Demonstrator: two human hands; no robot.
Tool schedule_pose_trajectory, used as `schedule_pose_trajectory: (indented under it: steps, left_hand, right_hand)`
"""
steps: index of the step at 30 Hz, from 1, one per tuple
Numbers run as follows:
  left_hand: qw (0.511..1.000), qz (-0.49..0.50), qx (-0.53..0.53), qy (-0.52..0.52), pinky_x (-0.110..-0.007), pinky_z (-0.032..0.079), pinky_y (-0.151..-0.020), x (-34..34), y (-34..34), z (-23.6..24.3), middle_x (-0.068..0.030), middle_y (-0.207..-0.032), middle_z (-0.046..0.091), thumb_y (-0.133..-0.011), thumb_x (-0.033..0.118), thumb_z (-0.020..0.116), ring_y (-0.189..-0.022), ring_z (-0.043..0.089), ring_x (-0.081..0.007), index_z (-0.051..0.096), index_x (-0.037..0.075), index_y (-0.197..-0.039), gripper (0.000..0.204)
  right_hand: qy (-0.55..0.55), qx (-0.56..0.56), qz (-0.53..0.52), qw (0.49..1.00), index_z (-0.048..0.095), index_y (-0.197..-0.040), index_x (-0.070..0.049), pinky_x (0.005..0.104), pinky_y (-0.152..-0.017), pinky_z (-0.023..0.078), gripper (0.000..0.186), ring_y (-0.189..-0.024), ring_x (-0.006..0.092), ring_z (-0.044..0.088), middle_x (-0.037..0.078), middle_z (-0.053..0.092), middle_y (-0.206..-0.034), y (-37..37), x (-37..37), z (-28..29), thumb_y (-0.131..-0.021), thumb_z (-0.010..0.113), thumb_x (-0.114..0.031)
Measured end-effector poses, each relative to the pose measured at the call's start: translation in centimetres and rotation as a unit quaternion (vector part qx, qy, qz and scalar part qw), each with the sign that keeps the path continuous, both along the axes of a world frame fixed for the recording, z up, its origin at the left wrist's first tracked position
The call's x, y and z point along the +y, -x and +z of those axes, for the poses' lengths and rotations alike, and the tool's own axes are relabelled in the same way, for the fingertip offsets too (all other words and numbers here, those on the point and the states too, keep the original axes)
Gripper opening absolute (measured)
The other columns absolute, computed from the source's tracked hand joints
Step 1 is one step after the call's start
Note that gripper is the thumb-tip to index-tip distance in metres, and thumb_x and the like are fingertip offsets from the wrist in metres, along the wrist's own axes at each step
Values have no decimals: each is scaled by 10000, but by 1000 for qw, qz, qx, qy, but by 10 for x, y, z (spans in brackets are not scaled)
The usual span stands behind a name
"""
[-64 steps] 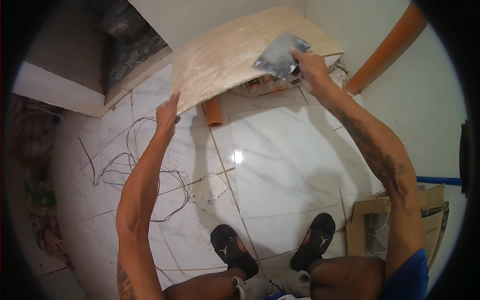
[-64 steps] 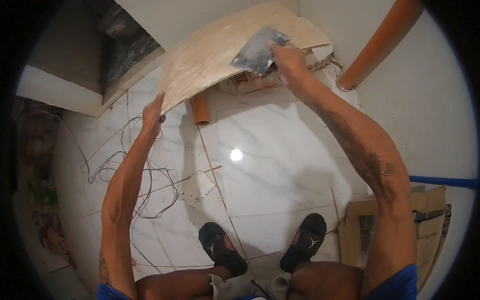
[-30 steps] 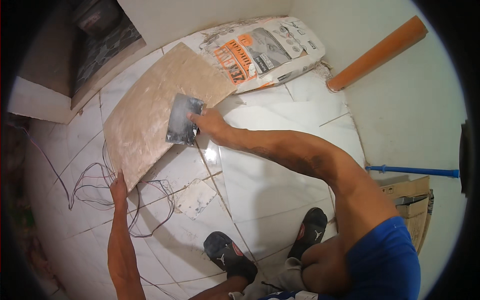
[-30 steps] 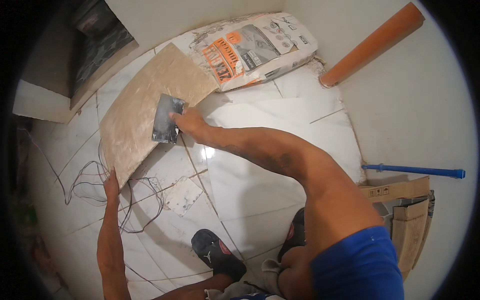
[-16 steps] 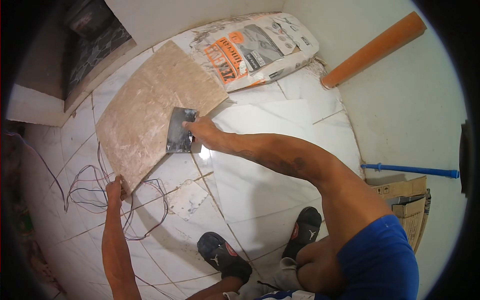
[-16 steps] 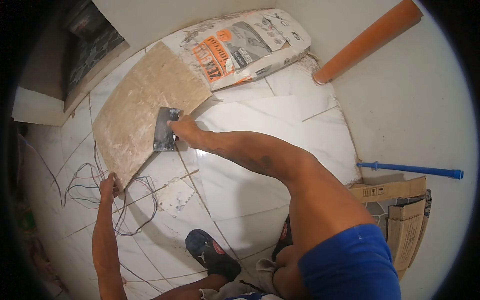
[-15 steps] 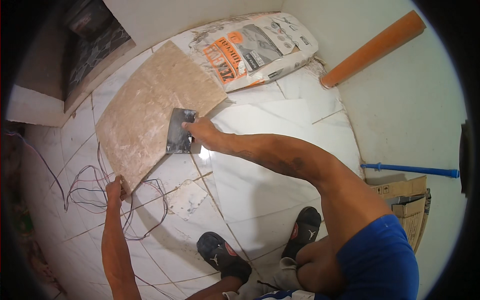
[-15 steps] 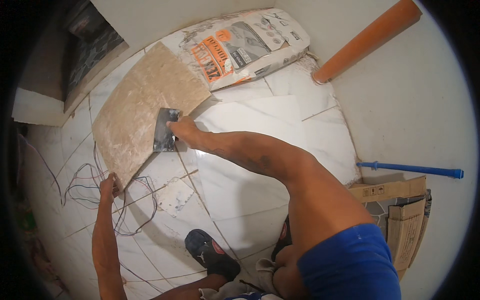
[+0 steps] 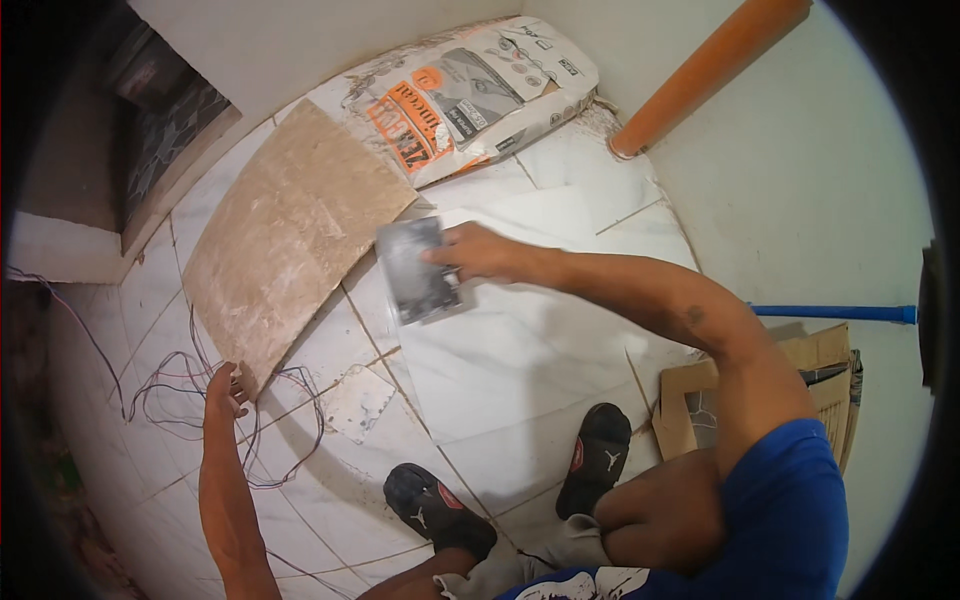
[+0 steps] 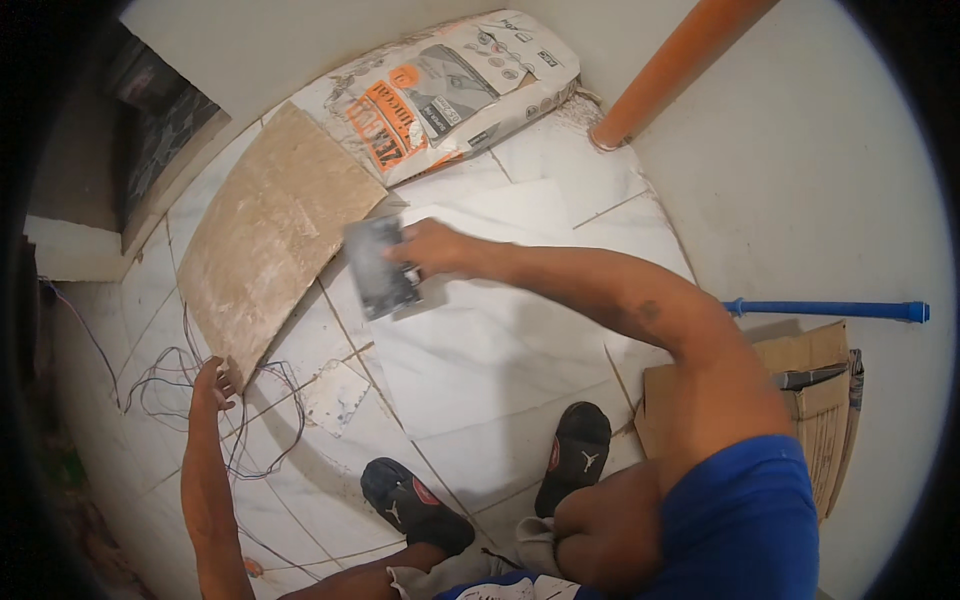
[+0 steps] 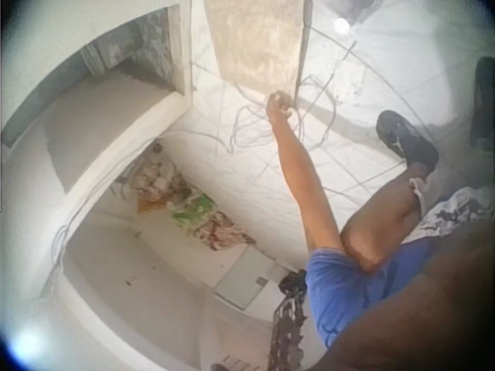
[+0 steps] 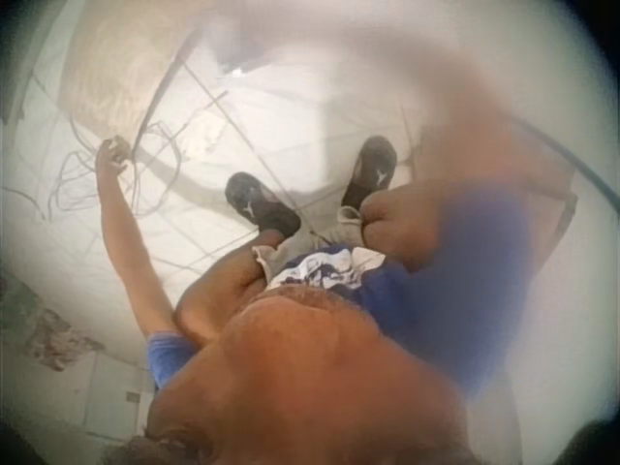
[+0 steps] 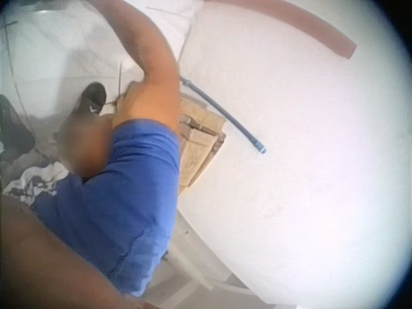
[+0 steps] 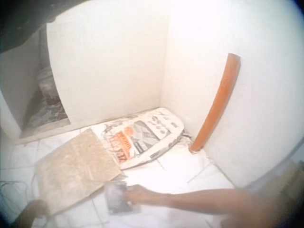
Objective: The person uses two scrapers to apply and smooth white skimcoat compound onto a floor tile. They then scoop additional material from a bag.
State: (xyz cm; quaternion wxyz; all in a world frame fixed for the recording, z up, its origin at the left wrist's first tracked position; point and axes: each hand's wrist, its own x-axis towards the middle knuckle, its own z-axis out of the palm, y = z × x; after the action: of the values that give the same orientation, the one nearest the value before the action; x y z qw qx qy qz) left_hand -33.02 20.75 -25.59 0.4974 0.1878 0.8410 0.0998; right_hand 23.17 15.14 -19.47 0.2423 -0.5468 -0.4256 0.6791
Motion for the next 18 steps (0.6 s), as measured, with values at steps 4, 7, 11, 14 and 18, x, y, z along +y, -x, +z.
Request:
schedule_pose_trajectory:
  steps: [4, 7, 11, 14, 18]
  left_hand:
    - [997, -25, 69, -24, -573, 331, -999, 10, -27, 9, -223, -1259, 554, -809, 444, 627, -1126, 556, -333, 383, -23, -1365, 767]
    - [967, -134, 142, -163, -438, 444, -920, 19, -9, 21, -247, -1139, 603, -815, 350, 657, -1028, 602, -320, 466, -42, -1292, 646]
    - [850, -257, 198, -416, -367, 486, -829, 11, -81, 23, -171, -982, 668, -874, 175, 621, -908, 636, -261, 595, -48, -1119, 333]
    - [841, -409, 101, -341, -334, 488, -807, -18, -168, 28, -136, -950, 673, -879, 196, 627, -892, 631, -222, 578, -43, -1170, 379]
    - [872, -462, -48, -153, -325, 490, -811, -89, -249, 23, -159, -983, 655, -864, 222, 634, -902, 621, -220, 543, -65, -1218, 465]
  right_hand:
    - [25, 50, -134, 989, 614, -1161, 61, 389, -798, 567, 353, -930, 218, 637, 140, 649, -1061, -98, -27, -26, -924, 645, -199]
    - [59, 62, -156, 984, 584, -1168, 60, 390, -835, 552, 348, -962, 199, 642, 116, 648, -1077, -142, -42, -18, -923, 642, -179]
    - [90, -1, -179, 980, 577, -1115, 38, 364, -845, 550, 290, -881, 179, 659, 92, 657, -999, -188, -67, -10, -940, 622, -188]
    - [108, -30, -190, 975, 578, -1091, 20, 397, -855, 533, 264, -895, 176, 642, 84, 644, -999, -217, -90, -22, -937, 626, -190]
    - [129, -37, -210, 968, 581, -1099, 13, 421, -883, 514, 280, -933, 182, 626, 86, 637, -1022, -230, -107, -32, -930, 640, -203]
